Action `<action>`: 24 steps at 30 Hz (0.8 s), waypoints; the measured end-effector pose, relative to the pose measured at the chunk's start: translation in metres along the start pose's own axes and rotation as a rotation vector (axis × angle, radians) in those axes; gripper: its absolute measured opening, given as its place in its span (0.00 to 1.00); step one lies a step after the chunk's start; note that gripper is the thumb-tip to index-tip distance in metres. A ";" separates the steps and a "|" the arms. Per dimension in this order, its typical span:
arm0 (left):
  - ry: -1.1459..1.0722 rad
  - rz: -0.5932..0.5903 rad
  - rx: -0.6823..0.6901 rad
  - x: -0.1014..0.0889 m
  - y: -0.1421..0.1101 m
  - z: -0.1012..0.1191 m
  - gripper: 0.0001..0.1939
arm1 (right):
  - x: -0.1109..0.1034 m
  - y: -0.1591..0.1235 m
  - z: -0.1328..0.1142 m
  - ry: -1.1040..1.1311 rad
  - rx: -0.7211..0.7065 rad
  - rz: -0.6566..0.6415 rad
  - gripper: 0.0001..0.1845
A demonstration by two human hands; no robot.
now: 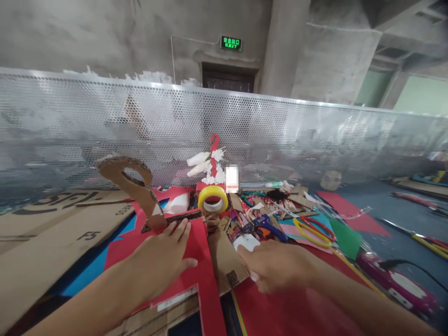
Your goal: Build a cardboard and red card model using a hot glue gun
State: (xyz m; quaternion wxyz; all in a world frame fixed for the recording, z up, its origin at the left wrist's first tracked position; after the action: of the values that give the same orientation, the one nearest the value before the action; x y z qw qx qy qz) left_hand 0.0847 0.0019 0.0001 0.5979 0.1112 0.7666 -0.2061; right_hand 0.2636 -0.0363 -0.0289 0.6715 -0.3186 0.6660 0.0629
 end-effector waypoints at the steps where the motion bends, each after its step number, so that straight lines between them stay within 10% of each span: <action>1: -0.005 -0.007 -0.005 0.000 0.000 0.000 0.37 | 0.000 -0.001 0.003 -0.004 0.004 -0.064 0.33; 10: 0.075 -0.030 0.006 -0.004 -0.004 0.006 0.35 | -0.041 -0.022 0.031 0.503 -0.300 -0.443 0.14; 19: -0.016 0.005 0.007 -0.003 -0.002 0.004 0.36 | -0.132 0.025 0.033 0.921 -0.572 0.210 0.18; 24: 0.021 -0.030 -0.011 0.002 -0.002 0.003 0.37 | -0.127 0.083 0.013 0.909 -0.474 0.439 0.20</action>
State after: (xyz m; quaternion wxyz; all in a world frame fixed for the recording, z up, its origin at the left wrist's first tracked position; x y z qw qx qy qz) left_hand 0.0863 -0.0012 -0.0018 0.5872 0.0986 0.7756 -0.2097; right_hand 0.2191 0.0795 0.0600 0.1978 -0.3097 0.9070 0.2057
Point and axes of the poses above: each hand's wrist, its own y-axis towards the middle knuckle, its own x-axis out of the palm, z = x × y, the point moved 9 cm from there along y, towards the middle knuckle, and after that the axes turned 5 degrees about -z, right-handed, at the moved point
